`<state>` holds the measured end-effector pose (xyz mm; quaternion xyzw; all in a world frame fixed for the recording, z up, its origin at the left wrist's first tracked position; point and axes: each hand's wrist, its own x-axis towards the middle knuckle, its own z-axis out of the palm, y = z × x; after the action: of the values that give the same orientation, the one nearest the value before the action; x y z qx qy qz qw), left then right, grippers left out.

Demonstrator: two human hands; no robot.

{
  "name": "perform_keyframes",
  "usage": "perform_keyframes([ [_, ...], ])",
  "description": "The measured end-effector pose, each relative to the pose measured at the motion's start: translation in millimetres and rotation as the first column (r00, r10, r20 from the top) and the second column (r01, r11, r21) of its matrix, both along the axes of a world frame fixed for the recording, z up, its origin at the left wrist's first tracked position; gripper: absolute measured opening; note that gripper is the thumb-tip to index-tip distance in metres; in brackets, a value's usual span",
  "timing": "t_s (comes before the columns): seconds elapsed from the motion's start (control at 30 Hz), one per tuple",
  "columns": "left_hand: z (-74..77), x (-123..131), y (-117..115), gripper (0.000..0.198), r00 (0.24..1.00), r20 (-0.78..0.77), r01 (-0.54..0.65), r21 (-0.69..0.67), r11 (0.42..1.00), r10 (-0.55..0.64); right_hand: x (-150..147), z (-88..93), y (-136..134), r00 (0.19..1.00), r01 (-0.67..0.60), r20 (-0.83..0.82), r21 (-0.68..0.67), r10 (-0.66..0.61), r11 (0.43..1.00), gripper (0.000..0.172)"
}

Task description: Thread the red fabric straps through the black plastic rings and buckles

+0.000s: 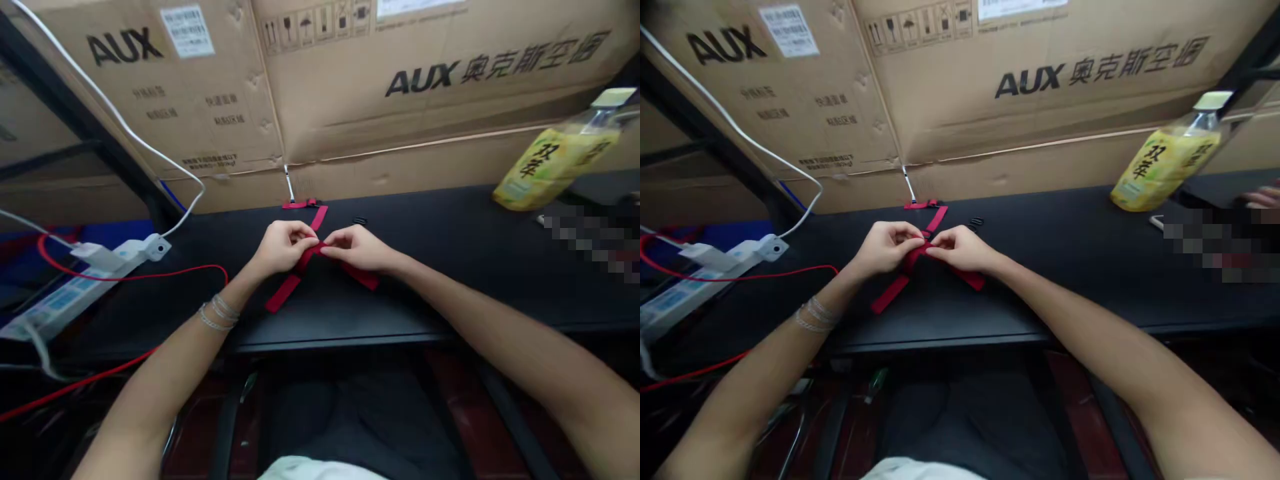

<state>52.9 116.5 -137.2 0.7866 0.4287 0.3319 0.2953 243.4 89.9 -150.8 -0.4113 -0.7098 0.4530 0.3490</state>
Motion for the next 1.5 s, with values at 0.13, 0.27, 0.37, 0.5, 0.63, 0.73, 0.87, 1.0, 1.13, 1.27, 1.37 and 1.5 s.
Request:
perform_keyframes([
  [0.13, 0.4, 0, -1, 0.026, 1.0, 0.015, 0.026, 0.001, 1.0, -0.026, -2, -0.2, -1, 1.0, -0.003, -0.02, 0.024, 0.004, 1.0, 0.024],
  [0.27, 1.9, 2, -3, 0.026, 0.999, 0.034, 0.034, -0.025, 0.999, -0.033, -2, -0.4, -1, 1.0, -0.012, -0.002, 0.052, 0.012, 0.999, 0.023],
  [0.37, 3.6, 2, -4, 0.027, 0.998, 0.061, 0.038, -0.057, 0.998, -0.034, -1, -0.7, -1, 1.0, -0.013, 0.008, 0.08, 0.012, 0.997, 0.025],
  [0.5, 4.4, 2, -4, 0.029, 0.993, 0.112, 0.057, -0.11, 0.992, -0.044, -1, 0.0, -1, 1.0, -0.016, 0.025, 0.097, 0.014, 0.995, 0.025],
  [0.63, 2.8, 2, -2, 0.029, 0.984, 0.171, 0.079, -0.133, 0.988, -0.055, -1, 0.2, 0, 0.999, -0.042, -0.001, 0.118, 0.043, 0.992, 0.025],
  [0.73, 2.2, 1, -1, 0.029, 0.982, 0.181, 0.08, -0.117, 0.99, -0.058, -1, 0.0, 0, 0.999, -0.04, -0.011, 0.131, 0.042, 0.991, 0.027],
  [0.87, 1.9, 1, -2, 0.025, 0.992, 0.112, 0.064, -0.019, 0.998, -0.061, -1, -0.3, -1, 1.0, -0.015, 0.017, 0.145, 0.013, 0.989, 0.025],
  [1.0, 1.1, 0, -2, 0.024, 1.0, -0.001, 0.012, 0.136, 0.991, -0.012, -1, -1.4, 0, 1.0, -0.014, 0.006, 0.127, 0.013, 0.992, 0.023],
  [1.13, 2.3, 0, -4, 0.022, 1.0, -0.024, -0.005, 0.201, 0.98, 0.01, -2, -0.8, 0, 1.0, 0.015, -0.006, 0.108, -0.014, 0.994, 0.023],
  [1.27, 4.4, 0, -5, 0.022, 0.999, -0.02, -0.028, 0.224, 0.974, 0.033, -2, 2.2, 1, 0.995, 0.085, -0.052, 0.054, -0.082, 0.995, 0.021],
  [1.37, 4.0, -1, -3, 0.022, 1.0, -0.009, -0.025, 0.206, 0.978, 0.027, 1, 4.7, 2, 0.99, 0.081, -0.116, -0.036, -0.085, 0.996, 0.021],
  [1.5, 2.8, -2, 0, 0.023, 0.998, 0.055, -0.011, 0.118, 0.993, 0.005, 9, 8.6, 4, 0.992, -0.019, -0.126, -0.128, 0.003, 0.992, 0.028],
])
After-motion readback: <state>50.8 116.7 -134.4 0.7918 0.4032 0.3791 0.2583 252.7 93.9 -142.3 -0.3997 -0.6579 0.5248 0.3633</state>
